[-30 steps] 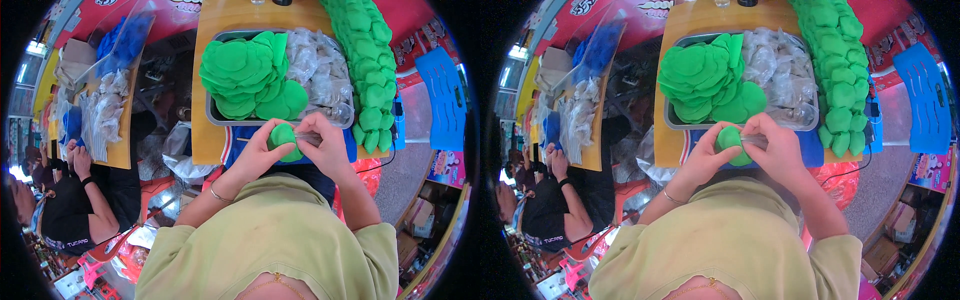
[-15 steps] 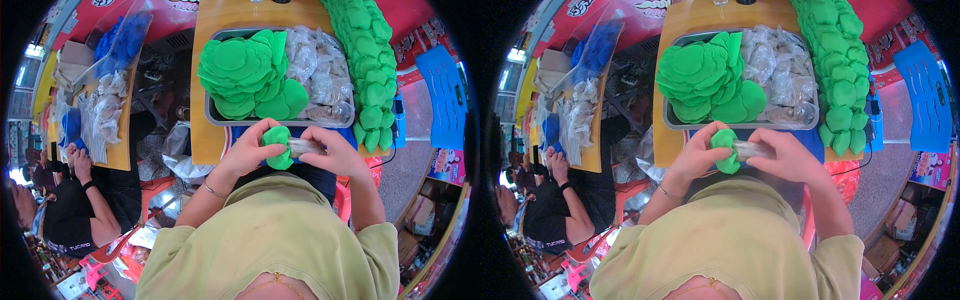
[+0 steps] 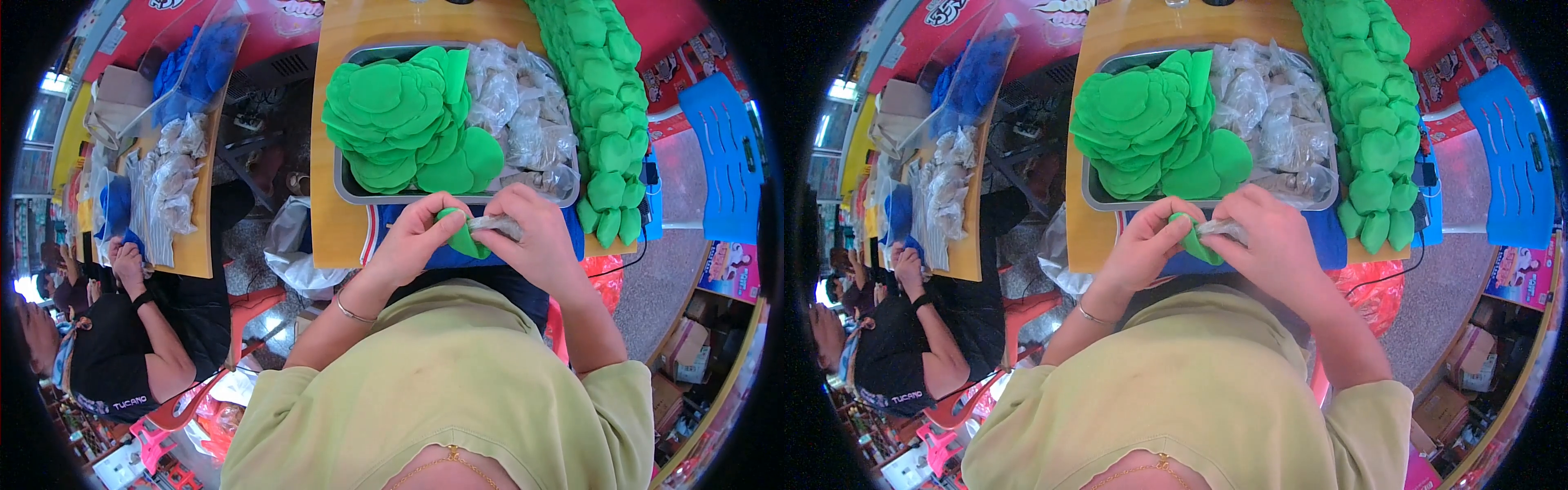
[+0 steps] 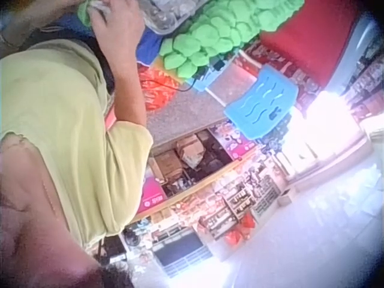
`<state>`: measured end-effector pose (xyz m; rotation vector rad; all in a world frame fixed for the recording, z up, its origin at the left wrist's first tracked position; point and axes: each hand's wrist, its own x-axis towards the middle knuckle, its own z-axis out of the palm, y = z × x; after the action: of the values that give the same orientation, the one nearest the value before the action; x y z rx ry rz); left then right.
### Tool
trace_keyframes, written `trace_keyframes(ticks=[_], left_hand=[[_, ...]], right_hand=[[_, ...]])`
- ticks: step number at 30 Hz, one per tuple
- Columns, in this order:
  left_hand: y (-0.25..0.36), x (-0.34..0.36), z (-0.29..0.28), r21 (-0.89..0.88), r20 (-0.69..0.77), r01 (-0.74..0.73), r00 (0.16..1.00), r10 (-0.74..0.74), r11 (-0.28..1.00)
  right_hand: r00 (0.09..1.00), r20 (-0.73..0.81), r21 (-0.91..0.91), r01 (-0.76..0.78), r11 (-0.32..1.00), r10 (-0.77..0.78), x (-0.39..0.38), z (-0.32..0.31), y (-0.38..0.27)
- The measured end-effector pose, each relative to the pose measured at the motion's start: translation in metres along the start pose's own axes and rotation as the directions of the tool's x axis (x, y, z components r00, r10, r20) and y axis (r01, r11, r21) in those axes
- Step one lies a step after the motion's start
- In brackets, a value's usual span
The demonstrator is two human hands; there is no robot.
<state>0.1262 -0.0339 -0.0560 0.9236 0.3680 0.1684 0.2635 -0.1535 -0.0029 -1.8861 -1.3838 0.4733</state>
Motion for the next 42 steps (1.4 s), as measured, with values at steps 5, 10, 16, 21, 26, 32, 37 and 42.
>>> trace_keyframes(ticks=[5,10,16,21,26,32,37,42], left_hand=[[-0.005,0.005,0.001,0.081,0.012,-0.244,0.97,0.244,0.966],[0.002,0.002,0.018,0.6,-0.177,-0.464,0.718,0.673,0.652],[-0.005,-0.003,0.016,0.89,0.426,-0.415,0.607,0.671,-0.19],[-0.004,-0.003,0.024,0.941,0.339,-0.241,0.708,0.619,-0.239],[-0.003,0.001,0.022,0.946,0.301,-0.19,0.817,0.492,-0.263],[0.003,0.009,0.023,0.919,0.322,-0.394,0.784,0.53,0.025],[0.004,-0.001,0.025,0.897,0.266,-0.402,0.823,0.502,0.185],[0.004,-0.007,0.026,0.84,0.303,-0.48,0.802,0.515,0.252]], right_hand=[[0.995,-0.046,0.068,-0.084,0.994,0.088,0.0,0.004,0.0],[0.989,-0.034,0.018,-0.142,0.99,0.143,0.002,0.003,0.009],[0.985,-0.088,0.029,-0.146,0.989,0.148,0.005,0.008,0.014],[0.977,-0.117,0.016,-0.176,0.984,0.177,0.01,0.013,0.021],[0.979,-0.12,-0.029,-0.167,0.986,0.162,0.012,0.016,0.024],[0.977,-0.133,-0.129,-0.186,0.974,0.169,0.013,0.012,0.022],[0.971,0.103,0.315,-0.238,0.919,0.216,0.01,-0.005,0.02],[0.964,0.232,0.191,-0.174,0.966,0.127,0.001,-0.012,0.013]])
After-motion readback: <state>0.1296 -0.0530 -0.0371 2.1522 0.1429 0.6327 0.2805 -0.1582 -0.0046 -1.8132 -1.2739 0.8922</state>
